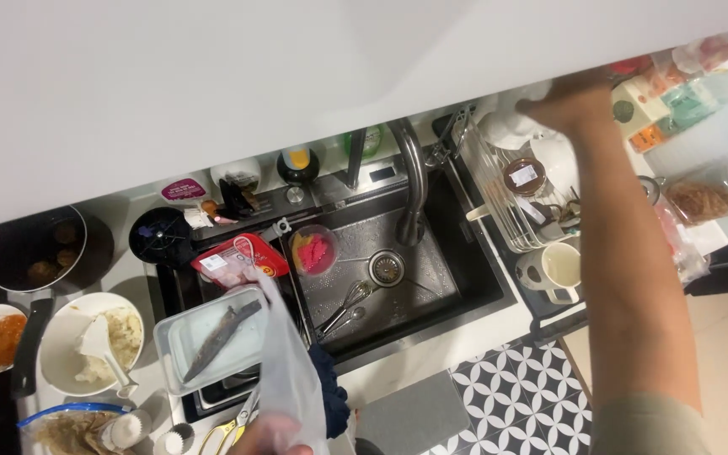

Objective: Piping filling into tart shells on a baking tray.

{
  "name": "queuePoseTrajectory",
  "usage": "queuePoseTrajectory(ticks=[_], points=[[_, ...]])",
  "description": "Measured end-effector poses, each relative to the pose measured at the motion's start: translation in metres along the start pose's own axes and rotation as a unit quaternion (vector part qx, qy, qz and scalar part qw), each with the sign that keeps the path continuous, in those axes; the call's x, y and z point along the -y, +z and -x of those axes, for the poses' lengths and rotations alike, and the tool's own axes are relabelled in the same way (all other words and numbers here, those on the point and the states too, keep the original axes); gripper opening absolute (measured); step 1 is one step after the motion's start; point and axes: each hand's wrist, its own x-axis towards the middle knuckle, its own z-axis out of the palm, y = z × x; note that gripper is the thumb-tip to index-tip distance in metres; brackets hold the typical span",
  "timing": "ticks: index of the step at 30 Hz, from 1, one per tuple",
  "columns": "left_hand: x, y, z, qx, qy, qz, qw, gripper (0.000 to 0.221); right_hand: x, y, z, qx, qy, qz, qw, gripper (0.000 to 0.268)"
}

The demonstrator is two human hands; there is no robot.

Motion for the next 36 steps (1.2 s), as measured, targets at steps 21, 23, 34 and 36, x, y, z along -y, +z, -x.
queuePoseTrajectory(ticks=[21, 23, 34, 36], points=[[-0.331, -0.19, 0.086, -0.221, 0.046, -0.244, 0.943, 0.015, 0.384, 0.122, 0.464, 0.311, 0.099, -0.856, 0.4, 0.123], [-0.341, -0.195, 0.1, -0.32, 0.136, -0.394, 0.851, 0.013, 0.388, 0.16, 0.473, 0.281, 0.055, -0.875, 0.391, 0.117], [-0.31, -0.225, 0.136, -0.274, 0.11, -0.317, 0.902, 0.015, 0.381, 0.132, 0.457, 0.244, -0.015, -0.645, 0.724, 0.115], [-0.31, -0.221, 0.138, -0.273, 0.122, -0.305, 0.904, 0.015, 0.398, 0.142, 0.467, 0.225, -0.02, -0.567, 0.792, 0.115]])
